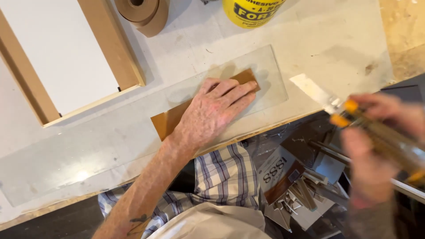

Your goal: Applying water-activated paper tape to the back of wooden picture frames, trimming the tape with a utility knife, and smoothing it with a foam brush and cloth.

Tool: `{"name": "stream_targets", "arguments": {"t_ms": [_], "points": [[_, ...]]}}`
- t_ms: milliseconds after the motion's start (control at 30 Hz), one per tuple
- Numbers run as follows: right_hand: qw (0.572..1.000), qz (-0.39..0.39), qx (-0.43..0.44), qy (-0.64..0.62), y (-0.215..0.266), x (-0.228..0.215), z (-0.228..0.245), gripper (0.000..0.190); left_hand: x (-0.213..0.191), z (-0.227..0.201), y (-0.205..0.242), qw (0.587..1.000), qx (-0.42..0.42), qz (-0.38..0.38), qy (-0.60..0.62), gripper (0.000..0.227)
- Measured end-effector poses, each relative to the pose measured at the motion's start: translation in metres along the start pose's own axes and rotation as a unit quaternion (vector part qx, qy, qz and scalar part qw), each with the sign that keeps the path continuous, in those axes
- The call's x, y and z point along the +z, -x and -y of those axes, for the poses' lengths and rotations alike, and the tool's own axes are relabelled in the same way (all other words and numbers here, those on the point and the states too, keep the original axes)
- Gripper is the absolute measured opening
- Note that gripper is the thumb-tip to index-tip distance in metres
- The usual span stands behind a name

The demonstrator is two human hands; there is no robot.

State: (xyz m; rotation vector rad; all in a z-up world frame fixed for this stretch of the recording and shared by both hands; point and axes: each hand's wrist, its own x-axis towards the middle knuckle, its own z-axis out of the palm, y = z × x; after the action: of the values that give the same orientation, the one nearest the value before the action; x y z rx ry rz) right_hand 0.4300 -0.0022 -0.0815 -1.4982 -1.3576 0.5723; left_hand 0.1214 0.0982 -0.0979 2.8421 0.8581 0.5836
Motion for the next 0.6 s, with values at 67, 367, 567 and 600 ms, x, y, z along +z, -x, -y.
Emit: {"name": "stream_targets", "arguments": {"t_ms": [67,367,567,600], "points": [[0.986,0.028,-0.161,0.021,0.025,0.017,-0.013,0.039,-0.001,0.001,-0.002,1.000,-0.005,0.013,0.022,0.039],[0.967,0.030,-0.242,0.069,0.050,0.083,0.001,0.027,-0.002,0.003,-0.004,0.999,-0.003,0.032,-0.021,0.033],[0.971,0.052,-0.227,0.050,0.058,0.093,-0.006,0.029,-0.007,0.002,-0.006,0.997,0.003,0.040,-0.061,0.033],[0.974,0.052,-0.215,0.048,0.059,0.092,-0.006,0.029,-0.006,0.002,-0.006,0.996,0.002,0.047,-0.072,0.036]]}}
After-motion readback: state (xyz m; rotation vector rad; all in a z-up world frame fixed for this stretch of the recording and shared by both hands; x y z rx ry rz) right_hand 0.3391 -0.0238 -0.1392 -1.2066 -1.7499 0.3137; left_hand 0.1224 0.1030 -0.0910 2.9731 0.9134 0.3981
